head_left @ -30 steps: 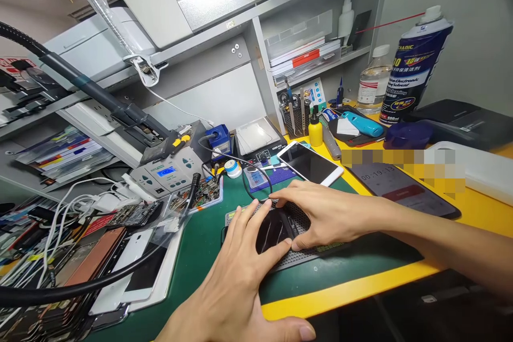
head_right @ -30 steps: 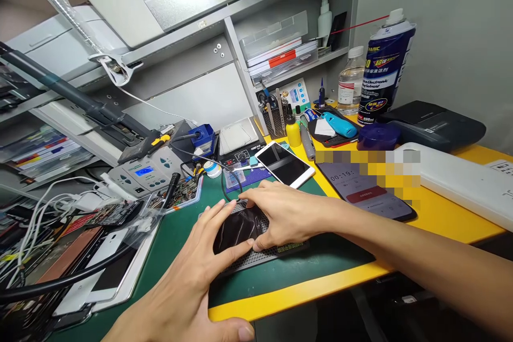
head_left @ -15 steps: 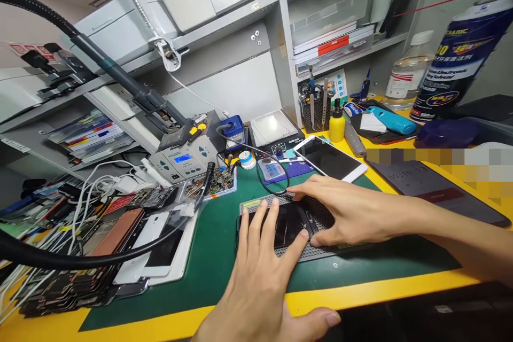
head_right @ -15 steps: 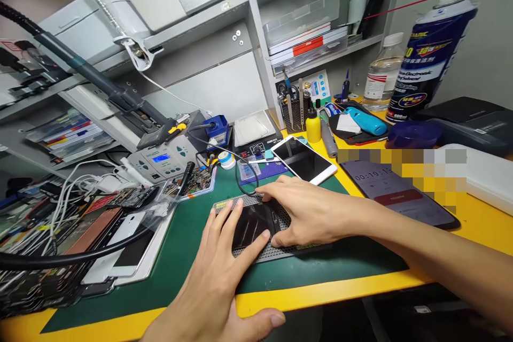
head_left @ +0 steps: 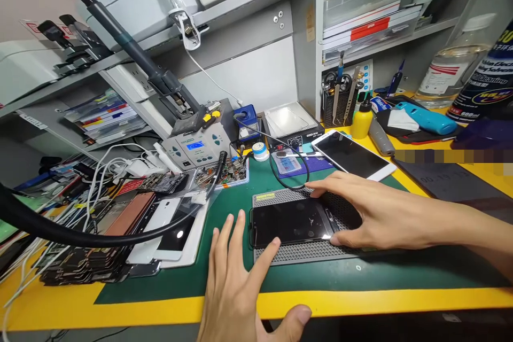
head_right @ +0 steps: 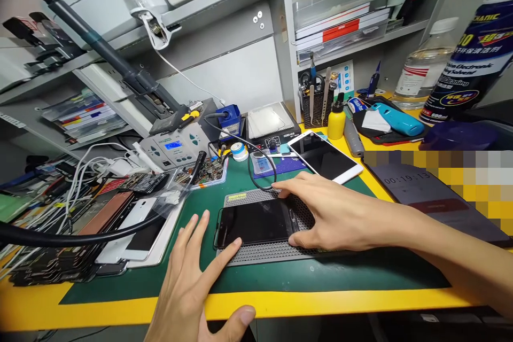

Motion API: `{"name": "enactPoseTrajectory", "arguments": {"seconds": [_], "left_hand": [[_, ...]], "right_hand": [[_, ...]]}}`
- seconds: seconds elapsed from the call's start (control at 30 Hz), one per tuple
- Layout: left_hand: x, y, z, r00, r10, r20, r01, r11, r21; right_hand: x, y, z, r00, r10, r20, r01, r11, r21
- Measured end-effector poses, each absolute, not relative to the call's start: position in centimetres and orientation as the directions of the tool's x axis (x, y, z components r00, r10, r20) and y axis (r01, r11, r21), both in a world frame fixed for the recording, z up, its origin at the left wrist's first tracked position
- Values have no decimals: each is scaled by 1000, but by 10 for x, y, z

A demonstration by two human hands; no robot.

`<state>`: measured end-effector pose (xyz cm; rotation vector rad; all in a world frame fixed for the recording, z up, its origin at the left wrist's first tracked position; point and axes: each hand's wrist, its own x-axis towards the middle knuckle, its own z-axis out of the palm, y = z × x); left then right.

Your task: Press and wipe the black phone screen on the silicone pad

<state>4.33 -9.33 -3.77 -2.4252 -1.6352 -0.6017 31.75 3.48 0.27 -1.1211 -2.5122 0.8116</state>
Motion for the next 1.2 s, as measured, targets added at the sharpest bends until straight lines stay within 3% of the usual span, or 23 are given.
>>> {"name": "enactPoseTrajectory", "arguments": {"seconds": [0.6,0.9,1.2], "left_hand": [[28,-107,-56,109,885,452,952,-224,210],[25,-105,-64,169,849,501,948,-278,152],[30,-98,-59,152,863,482,947,-266,178]], "right_hand": [[322,38,-10,-645,764,23,639,556,-532],[319,36,-7,-627,779,10,661,539,-522],[317,32,-4,-614,789,-4,665,515,-541]]}}
